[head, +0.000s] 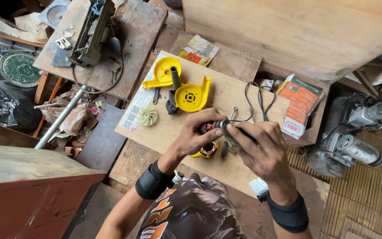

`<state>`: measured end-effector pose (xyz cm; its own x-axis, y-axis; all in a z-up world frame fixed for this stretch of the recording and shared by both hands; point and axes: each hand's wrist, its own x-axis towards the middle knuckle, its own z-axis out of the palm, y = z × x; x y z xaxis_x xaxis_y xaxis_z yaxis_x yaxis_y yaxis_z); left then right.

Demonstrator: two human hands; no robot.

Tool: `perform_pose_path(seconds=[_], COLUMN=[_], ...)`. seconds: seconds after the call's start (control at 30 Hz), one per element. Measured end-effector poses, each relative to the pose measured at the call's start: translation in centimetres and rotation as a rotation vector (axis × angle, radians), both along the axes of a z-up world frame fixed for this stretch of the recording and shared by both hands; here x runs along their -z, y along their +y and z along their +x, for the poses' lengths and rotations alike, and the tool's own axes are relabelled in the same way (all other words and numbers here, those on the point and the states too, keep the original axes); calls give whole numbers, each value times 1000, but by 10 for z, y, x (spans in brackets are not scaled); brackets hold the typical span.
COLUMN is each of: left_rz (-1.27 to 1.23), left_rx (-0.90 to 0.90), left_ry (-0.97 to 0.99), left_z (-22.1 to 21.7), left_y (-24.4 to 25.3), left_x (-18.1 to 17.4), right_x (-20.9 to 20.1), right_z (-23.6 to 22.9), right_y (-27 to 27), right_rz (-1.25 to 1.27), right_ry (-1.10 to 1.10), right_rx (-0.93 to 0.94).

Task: The person works on a yellow electric blower at a workbench, removing the motor armature from the housing, filing and brushing the armature and housing parts, then fitting the armature back into the blower housing by hand.

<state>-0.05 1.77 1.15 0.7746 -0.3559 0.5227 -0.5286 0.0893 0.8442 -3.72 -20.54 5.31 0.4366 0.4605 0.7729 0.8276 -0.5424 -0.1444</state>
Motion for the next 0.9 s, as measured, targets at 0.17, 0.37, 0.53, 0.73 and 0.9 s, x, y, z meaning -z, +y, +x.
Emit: perform_pose_path(seconds=[0.17,0.37,0.53,0.73,0.9], left_rz=[12,15,25,-30,16], left_rx=[-8,4,-3,34,-8], left_ry=[-12,11,18,-17,41], left_z=[3,6,9,14,13], left_y=[10,18,25,33,38], left_x=[-1,-1,3,1,8], right_x=[-2,-18,-13,-19,-18], right_z=[-1,-3,-3,-1,2], right_y=[7,21,29,37,42], right_rz=[-44,-91,-84,-88,-76], right_ry=[-48,-14,30,70,83], right_rx=[87,146,134,149,111])
